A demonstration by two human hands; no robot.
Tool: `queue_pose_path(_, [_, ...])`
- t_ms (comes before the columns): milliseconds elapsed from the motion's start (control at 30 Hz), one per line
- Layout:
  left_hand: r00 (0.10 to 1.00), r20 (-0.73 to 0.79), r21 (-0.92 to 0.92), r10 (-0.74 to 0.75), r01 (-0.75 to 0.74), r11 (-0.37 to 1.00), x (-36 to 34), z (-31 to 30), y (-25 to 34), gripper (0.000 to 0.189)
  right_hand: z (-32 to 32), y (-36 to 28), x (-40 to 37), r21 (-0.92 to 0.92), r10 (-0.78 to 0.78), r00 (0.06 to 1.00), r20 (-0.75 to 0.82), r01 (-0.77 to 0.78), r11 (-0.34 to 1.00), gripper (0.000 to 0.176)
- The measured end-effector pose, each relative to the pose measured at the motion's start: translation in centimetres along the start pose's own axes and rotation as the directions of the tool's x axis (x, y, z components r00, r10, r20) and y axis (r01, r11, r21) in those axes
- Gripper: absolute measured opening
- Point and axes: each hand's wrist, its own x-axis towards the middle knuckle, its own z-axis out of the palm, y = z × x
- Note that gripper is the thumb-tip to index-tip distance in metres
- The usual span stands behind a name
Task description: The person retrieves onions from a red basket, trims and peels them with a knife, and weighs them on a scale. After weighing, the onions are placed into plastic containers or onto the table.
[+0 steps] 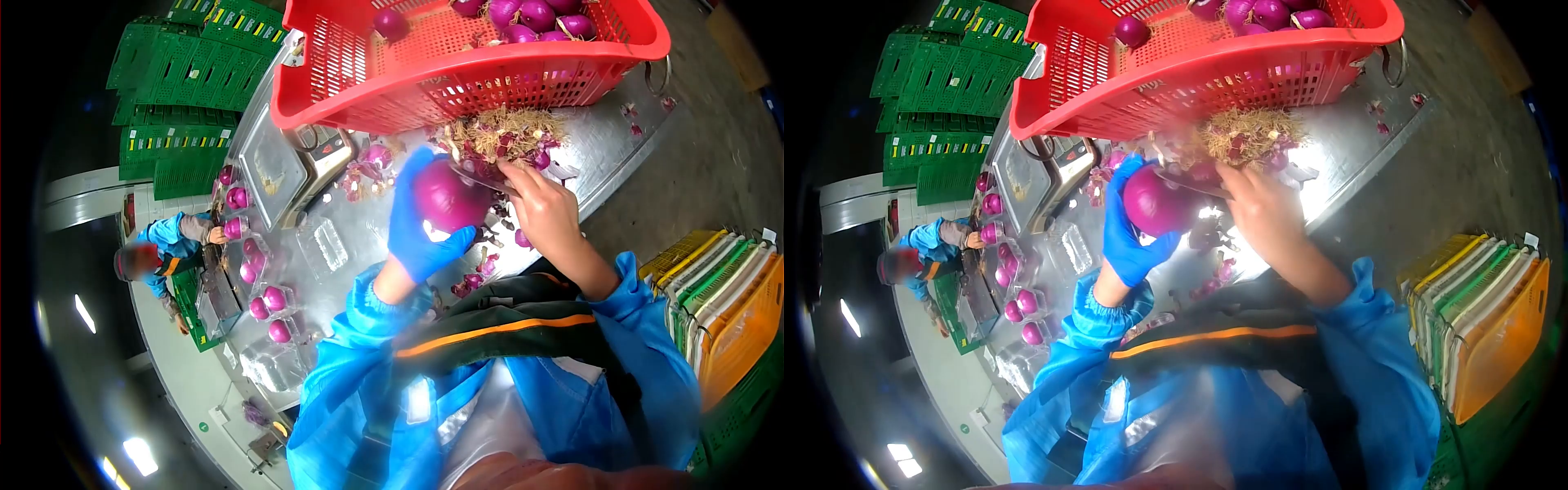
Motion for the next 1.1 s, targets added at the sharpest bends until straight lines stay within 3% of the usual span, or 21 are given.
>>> queue_pose_path(33, [1.0,-0.009,0.012,-0.004,0.004,1.0,0.2,-0.2,-0.1,0.096,0.1,0.4,-0.4,0.036,0.007,1.0,0.008,-0.007,0.999,0.046])
queue_pose_path(100, [1.0,0.021,-0.008,-0.018,0.019,1.0,0.4,-0.2,-0.1,0.094,0.4,0.2,-0.5,0.373,0.131,0.989,0.066,-0.146,0.916,0.041])
queue_pose_path(233, [0.993,0.11,0.052,0.048,-0.054,0.997,1.1,0.2,-0.2,0.093,-0.7,-0.3,2.3,0.77,0.219,0.925,0.31,-0.379,0.513,0.033])
queue_pose_path(267, [0.989,0.127,0.086,0.073,-0.085,0.993,1.1,0.3,-0.3,0.092,-1.0,-0.3,3.0,0.756,0.213,0.902,0.376,-0.432,0.492,0.026])
queue_pose_path(367, [0.987,0.149,0.15,0.06,-0.082,0.985,1.2,0.4,0.3,0.091,-0.4,0.5,3.4,0.75,0.136,0.948,0.287,-0.31,0.584,0.018])
queue_pose_path(400, [0.988,0.142,0.16,0.059,-0.082,0.984,1.1,0.6,-0.1,0.092,-1.3,0.0,3.5,0.688,0.188,0.897,0.4,-0.429,0.585,0.013])
queue_pose_path(500, [0.99,0.131,0.206,0.043,-0.07,0.976,0.6,1.6,-0.8,0.094,-1.1,-0.6,2.5,0.696,0.211,0.928,0.307,-0.37,0.615,0.011])
queue_pose_path(567, [0.99,0.138,0.255,0.002,-0.038,0.966,0.4,2.2,0.1,0.094,-0.8,-0.8,1.4,0.741,0.213,0.915,0.341,-0.402,0.538,0.011])
queue_pose_path(600, [0.994,0.076,0.319,0.074,-0.095,0.943,0.3,2.6,-1.0,0.094,-0.9,-1.8,0.4,0.758,0.18,0.921,0.346,-0.387,0.524,0.011])
queue_pose_path(700, [0.997,-0.005,0.27,-0.081,0.079,0.96,1.1,0.9,-4.4,0.095,-2.5,-3.7,-0.2,0.764,0.06,0.903,0.426,-0.395,0.511,0.011])
queue_pose_path(733, [0.998,-0.021,0.277,-0.053,0.057,0.959,1.0,0.8,-4.9,0.089,-2.1,-2.5,-0.1,0.702,0.198,0.856,0.478,-0.508,0.499,0.016])
queue_pose_path(767, [0.975,0.026,0.116,-0.221,0.216,0.969,0.7,0.4,-5.0,0.084,-1.3,-0.8,0.0,0.632,0.327,0.785,0.526,-0.619,0.467,0.023])
queue_pose_path(800, [0.926,0.098,-0.039,-0.365,0.37,0.928,0.9,-0.2,-4.6,0.08,-0.6,0.2,0.4,0.689,0.265,0.895,0.358,-0.445,0.572,0.037])
queue_pose_path(833, [0.851,0.193,-0.18,-0.488,0.519,0.835,1.1,-0.6,-4.0,0.075,-0.9,0.5,1.1,0.515,0.245,0.897,0.369,-0.416,0.749,0.054])
queue_pose_path(867, [0.821,0.217,-0.272,-0.529,0.571,0.775,1.4,-0.6,-3.0,0.064,-1.0,0.2,1.3,0.504,0.218,0.9,0.378,-0.397,0.767,0.058])
queue_pose_path(933, [0.758,0.423,-0.449,-0.497,0.651,0.612,1.0,-1.5,-4.2,0.065,0.1,0.7,1.4,0.576,0.167,0.914,0.37,-0.367,0.73,0.066])
queue_pose_path(967, [0.726,0.517,-0.515,-0.454,0.687,0.512,0.6,-2.2,-5.0,0.065,1.1,1.3,1.1,0.657,0.146,0.927,0.345,-0.35,0.668,0.068])
queue_pose_path(1000, [0.769,0.503,-0.522,-0.396,0.635,0.57,0.2,-2.2,-5.1,0.075,0.4,1.1,1.2,0.719,0.185,0.918,0.35,-0.39,0.575,0.072])
queue_pose_path(1033, [0.808,0.485,-0.53,-0.335,0.576,0.622,-0.1,-2.1,-4.8,0.086,0.7,1.1,1.0,0.778,0.263,0.86,0.438,-0.509,0.369,0.068])
queue_pose_path(1100, [0.937,0.227,-0.292,-0.264,0.324,0.9,-1.4,0.4,-3.3,0.1,2.0,1.0,-0.4,0.765,0.331,0.704,0.628,-0.636,-0.099,0.06])
